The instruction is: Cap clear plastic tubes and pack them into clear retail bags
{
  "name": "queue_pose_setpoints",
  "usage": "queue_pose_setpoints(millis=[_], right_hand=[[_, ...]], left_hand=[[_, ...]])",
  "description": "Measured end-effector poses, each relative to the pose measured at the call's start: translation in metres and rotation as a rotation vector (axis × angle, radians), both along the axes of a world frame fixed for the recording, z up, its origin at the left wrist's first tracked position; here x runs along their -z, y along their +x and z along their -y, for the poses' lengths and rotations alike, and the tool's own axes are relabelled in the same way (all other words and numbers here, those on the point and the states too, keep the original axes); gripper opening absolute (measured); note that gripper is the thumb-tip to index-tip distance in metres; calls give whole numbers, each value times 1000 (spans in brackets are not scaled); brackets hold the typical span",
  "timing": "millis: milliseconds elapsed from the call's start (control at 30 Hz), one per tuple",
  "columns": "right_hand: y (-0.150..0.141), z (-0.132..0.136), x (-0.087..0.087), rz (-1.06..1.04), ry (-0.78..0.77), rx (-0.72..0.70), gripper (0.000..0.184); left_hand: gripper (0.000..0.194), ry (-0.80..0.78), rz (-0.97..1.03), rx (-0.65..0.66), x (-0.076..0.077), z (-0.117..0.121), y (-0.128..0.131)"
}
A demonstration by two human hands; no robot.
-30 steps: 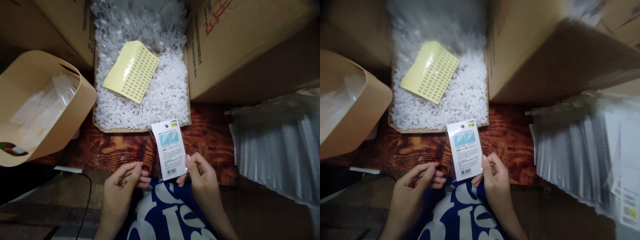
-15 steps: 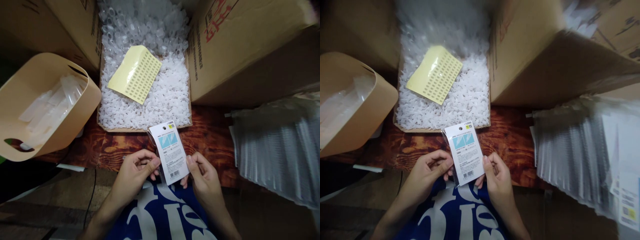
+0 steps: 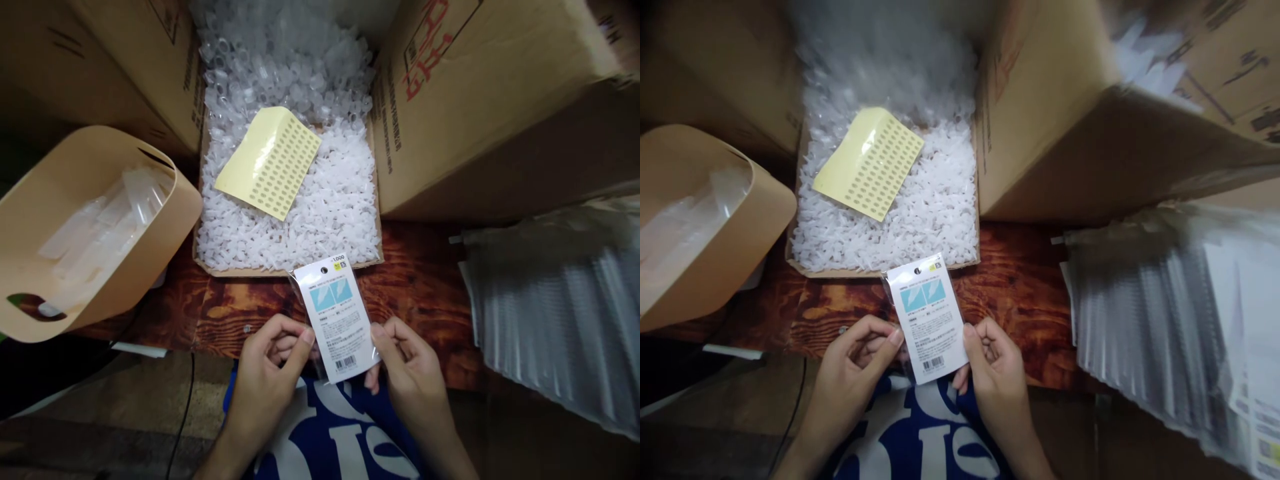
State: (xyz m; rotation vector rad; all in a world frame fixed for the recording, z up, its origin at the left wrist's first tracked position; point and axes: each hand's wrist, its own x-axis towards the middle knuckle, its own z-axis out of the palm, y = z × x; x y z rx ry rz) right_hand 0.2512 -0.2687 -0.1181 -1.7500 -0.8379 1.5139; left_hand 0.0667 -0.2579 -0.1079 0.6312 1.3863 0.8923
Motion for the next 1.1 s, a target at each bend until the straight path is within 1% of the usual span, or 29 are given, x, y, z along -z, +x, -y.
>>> queue_pose_setpoints(millis=[133, 233, 300, 367, 467, 567, 767, 933, 1100], right_hand=[[-2, -1, 2, -32, -1, 41, 51], [1, -3, 5, -149, -72, 118, 52], [3, -5, 6, -241, -91, 141, 50], [5, -7, 5, -313, -92, 113, 48], [2, -8, 3, -367, -108, 22, 48], [-3, -9, 3, -339, -99, -15, 49], [-6, -12, 4, -241, -33, 21, 51], [-2, -13, 6, -154, 10, 30, 49], [-4, -18, 3, -87, 52, 7, 49]], left_hand=[[26, -46, -41, 7, -1, -1, -2], [30, -35, -44, -8, 0, -1, -4], [32, -17, -39, -23, 0, -2, -6], [32, -7, -39, -26, 1, -1, -8], [34, -11, -39, -10, 2, -1, -12], [36, -10, -25, 14, 3, -1, -14], [37, -4, 11, 51, 2, 0, -10], [37, 26, 64, 16, 7, 0, -1], [35, 58, 75, -44, 10, 4, 10]])
